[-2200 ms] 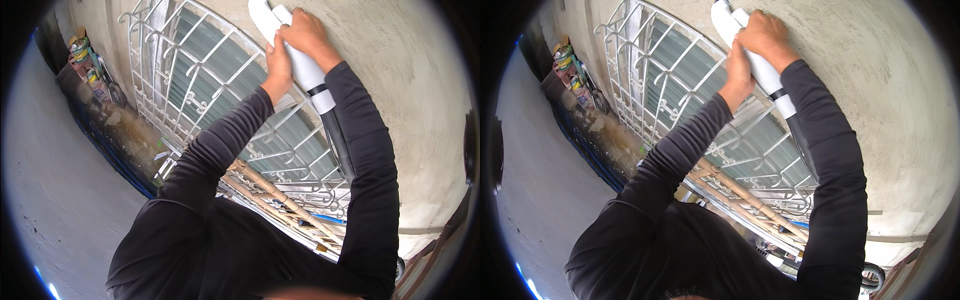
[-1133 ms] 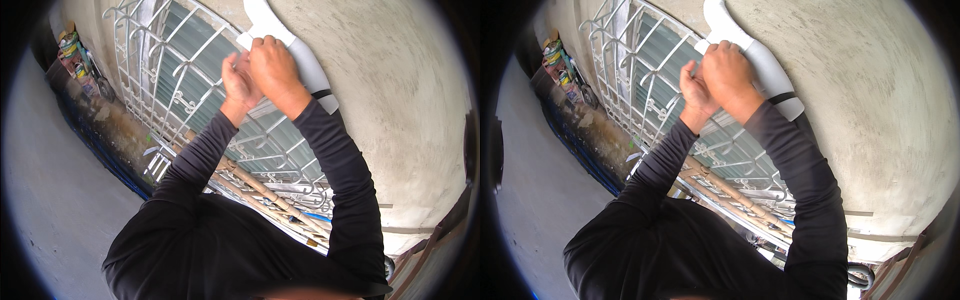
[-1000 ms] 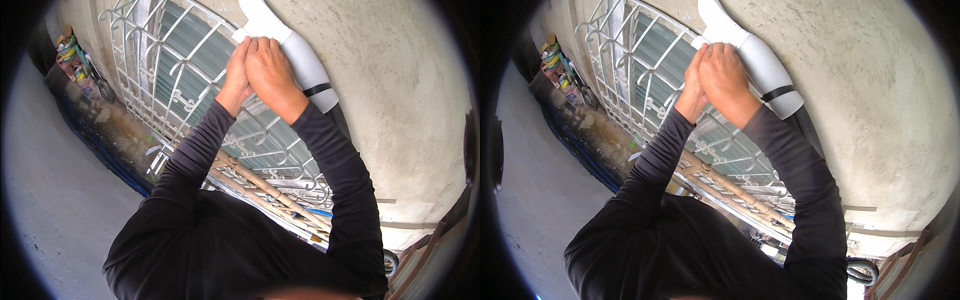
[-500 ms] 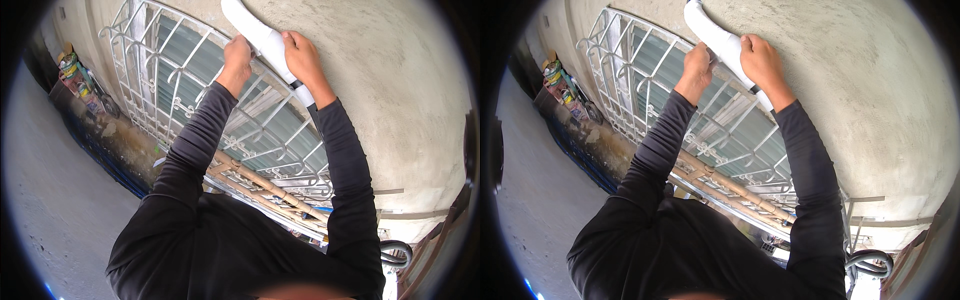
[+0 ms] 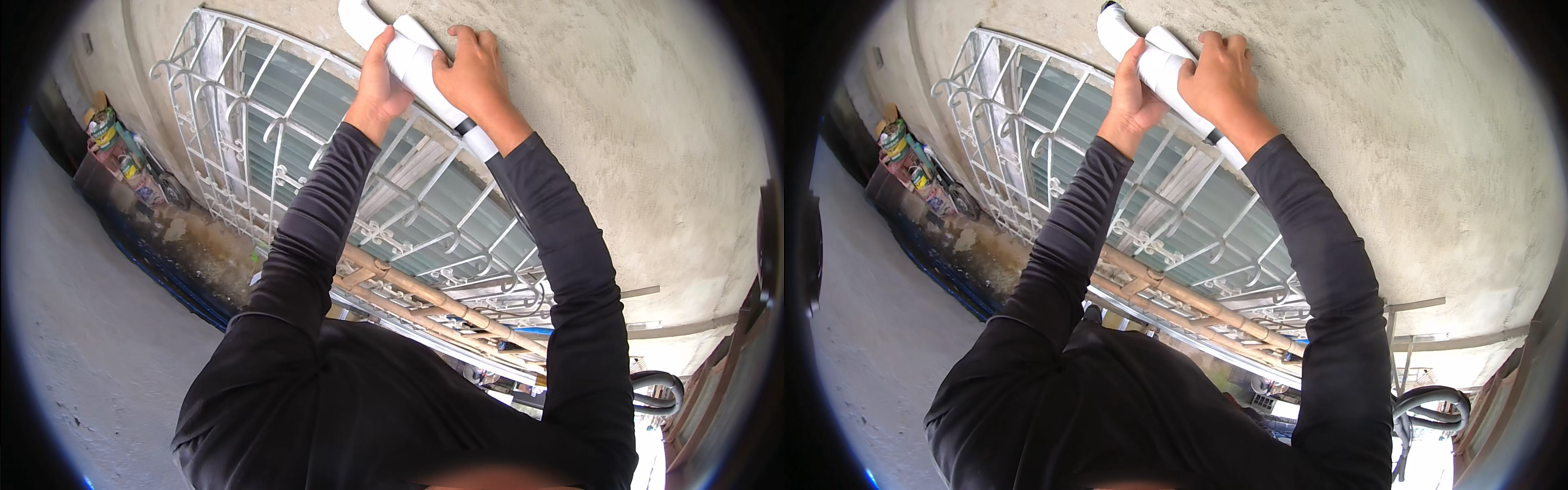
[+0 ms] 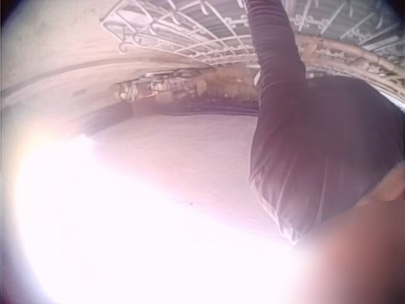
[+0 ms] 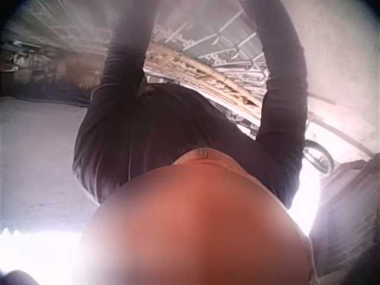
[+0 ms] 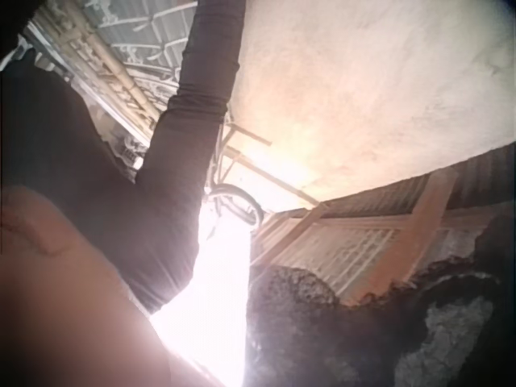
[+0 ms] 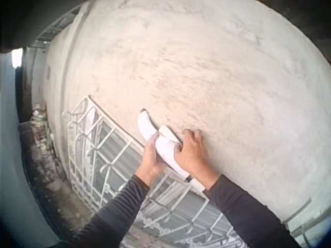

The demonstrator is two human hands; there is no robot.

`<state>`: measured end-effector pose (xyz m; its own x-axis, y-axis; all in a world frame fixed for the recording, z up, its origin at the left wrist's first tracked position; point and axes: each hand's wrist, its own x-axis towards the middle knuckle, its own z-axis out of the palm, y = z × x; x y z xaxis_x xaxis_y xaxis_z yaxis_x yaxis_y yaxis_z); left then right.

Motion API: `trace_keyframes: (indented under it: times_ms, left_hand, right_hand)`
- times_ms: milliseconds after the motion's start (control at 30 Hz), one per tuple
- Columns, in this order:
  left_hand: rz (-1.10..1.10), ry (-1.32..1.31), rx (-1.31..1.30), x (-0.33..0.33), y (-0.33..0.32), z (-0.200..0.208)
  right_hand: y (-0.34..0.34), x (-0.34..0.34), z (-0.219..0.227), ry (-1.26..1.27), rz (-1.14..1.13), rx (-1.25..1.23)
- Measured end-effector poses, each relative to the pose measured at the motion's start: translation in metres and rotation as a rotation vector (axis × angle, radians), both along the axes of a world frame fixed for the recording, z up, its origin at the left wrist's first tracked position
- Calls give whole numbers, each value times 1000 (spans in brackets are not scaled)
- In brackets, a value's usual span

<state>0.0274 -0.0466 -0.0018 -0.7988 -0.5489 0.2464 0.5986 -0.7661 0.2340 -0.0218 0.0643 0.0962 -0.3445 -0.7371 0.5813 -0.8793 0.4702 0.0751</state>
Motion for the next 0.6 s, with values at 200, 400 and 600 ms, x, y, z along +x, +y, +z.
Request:
trace_keyframes:
  times_ms: [200,400,600]
  left_hand:
    - [-58,108,80,-6,3,-10]
    - [248,21,134,-20,54,-6]
    - [628,-401,124,-41,120,20]
  right_hand:
    - [-32,-8,-2,-41,76,118]
    - [-35,-14,3,103,31,203]
    - [-32,-22,56,-204,122,332]
